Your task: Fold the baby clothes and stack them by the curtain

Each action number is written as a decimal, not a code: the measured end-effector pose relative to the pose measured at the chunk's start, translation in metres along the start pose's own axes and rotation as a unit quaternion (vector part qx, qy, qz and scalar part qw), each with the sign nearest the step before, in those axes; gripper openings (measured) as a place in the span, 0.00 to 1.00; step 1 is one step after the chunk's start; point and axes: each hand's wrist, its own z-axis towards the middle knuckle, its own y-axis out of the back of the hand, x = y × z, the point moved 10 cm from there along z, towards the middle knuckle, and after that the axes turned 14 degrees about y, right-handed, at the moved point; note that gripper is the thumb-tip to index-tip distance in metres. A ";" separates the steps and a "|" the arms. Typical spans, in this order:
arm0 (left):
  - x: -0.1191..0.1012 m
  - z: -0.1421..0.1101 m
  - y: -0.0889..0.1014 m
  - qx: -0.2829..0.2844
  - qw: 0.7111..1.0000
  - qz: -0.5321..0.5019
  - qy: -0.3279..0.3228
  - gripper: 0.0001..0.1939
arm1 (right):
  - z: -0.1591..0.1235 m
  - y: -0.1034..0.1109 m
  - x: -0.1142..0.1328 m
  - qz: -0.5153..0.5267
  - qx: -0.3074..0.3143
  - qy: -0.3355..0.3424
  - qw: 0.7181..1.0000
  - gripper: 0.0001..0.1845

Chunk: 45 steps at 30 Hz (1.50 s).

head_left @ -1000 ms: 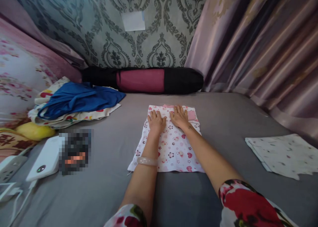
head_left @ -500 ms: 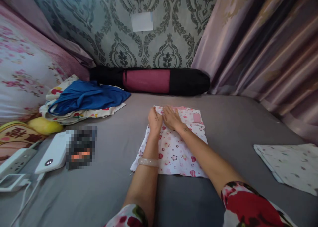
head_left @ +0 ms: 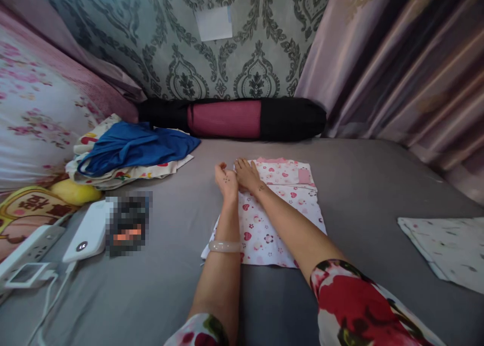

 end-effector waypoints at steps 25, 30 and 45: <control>-0.013 -0.061 -0.078 0.150 0.901 0.328 -0.240 0.24 | -0.083 0.002 -0.076 -0.012 0.002 -0.077 0.997 0.32; -0.011 -0.062 -0.079 0.153 0.892 0.346 -0.246 0.26 | -0.103 0.005 -0.099 -0.021 0.008 -0.121 0.992 0.33; -0.009 -0.062 -0.077 0.140 0.895 0.343 -0.249 0.27 | -0.146 0.026 -0.142 -0.068 -0.042 -0.171 0.982 0.29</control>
